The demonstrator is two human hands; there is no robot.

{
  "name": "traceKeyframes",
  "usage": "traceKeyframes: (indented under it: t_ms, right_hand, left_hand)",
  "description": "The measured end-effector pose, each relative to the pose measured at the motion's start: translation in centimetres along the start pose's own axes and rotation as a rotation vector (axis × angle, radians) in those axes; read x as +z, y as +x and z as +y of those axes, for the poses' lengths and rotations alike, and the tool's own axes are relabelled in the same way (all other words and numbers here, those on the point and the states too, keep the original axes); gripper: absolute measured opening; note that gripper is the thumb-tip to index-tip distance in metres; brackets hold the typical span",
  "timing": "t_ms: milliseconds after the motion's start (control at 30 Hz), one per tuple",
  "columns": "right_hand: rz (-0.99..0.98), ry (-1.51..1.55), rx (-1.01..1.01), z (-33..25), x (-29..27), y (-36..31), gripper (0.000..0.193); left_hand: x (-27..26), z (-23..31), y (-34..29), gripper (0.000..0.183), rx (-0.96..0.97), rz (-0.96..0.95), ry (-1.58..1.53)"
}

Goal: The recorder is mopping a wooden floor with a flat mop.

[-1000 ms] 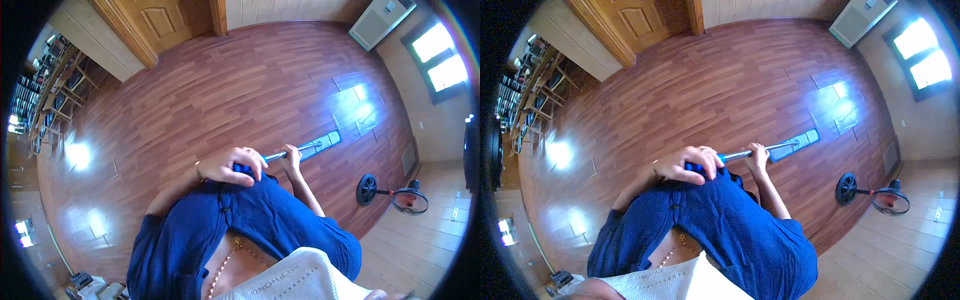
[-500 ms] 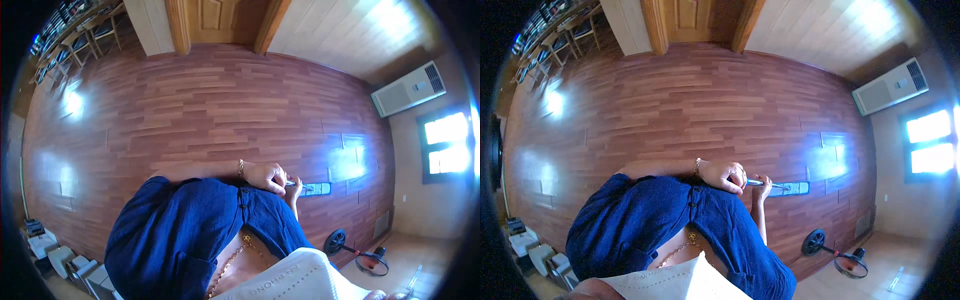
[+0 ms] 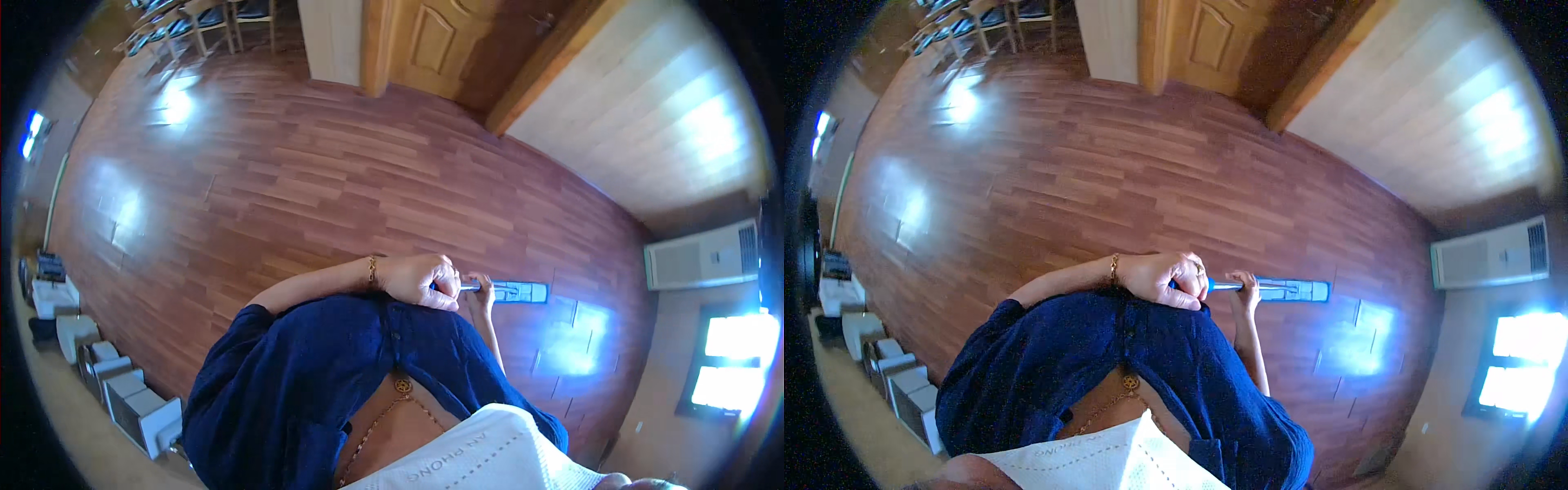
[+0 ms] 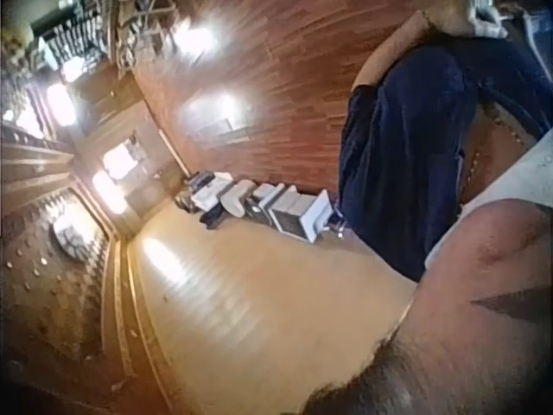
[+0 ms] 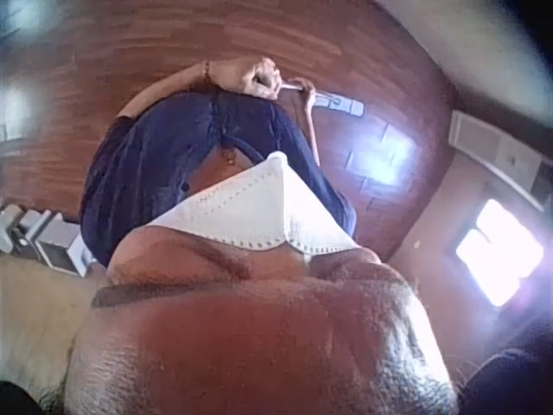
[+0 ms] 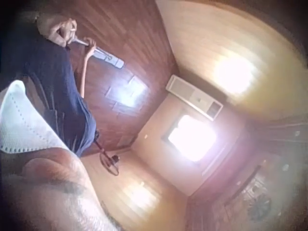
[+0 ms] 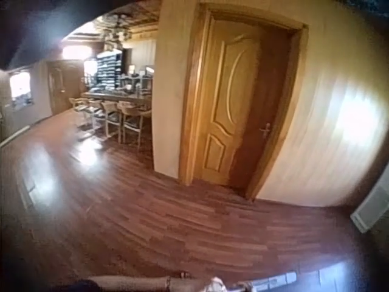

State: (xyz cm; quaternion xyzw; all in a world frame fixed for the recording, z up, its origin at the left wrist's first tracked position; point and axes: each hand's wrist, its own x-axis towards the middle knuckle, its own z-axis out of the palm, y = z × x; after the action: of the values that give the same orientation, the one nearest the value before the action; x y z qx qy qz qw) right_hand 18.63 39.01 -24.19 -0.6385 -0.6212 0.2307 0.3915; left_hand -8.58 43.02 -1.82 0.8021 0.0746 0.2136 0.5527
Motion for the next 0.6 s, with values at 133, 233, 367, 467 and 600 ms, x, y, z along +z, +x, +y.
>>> traceKeyframes:
  t_ms: [133,233,367,467,600]
  right_hand:
    - [-0.115,-0.069,-0.141,1.1,2.4,6.2,0.009]
    - [-0.234,-0.049,-0.276,-1.0,4.0,10.3,0.009]
    - [-0.407,0.01,-0.489,-2.4,8.1,15.9,0.01]
    - [-0.544,0.054,-0.471,-5.1,11.5,17.3,0.013]
    - [-0.561,0.088,-0.637,-10.4,15.9,17.8,0.008]
  left_hand:
    - [-1.3,0.2,-0.3,0.024,0.079,0.235,0.066]
    - [-1.9,-0.1,-1.2,0.026,0.046,0.327,0.17]
    - [-2.3,0.9,-2.5,0.026,-0.068,0.482,0.305]
    - [-1.9,2.2,-4.0,0.027,-0.152,0.605,0.323]
    - [-0.9,5.4,-5.9,0.026,-0.248,0.755,0.352]
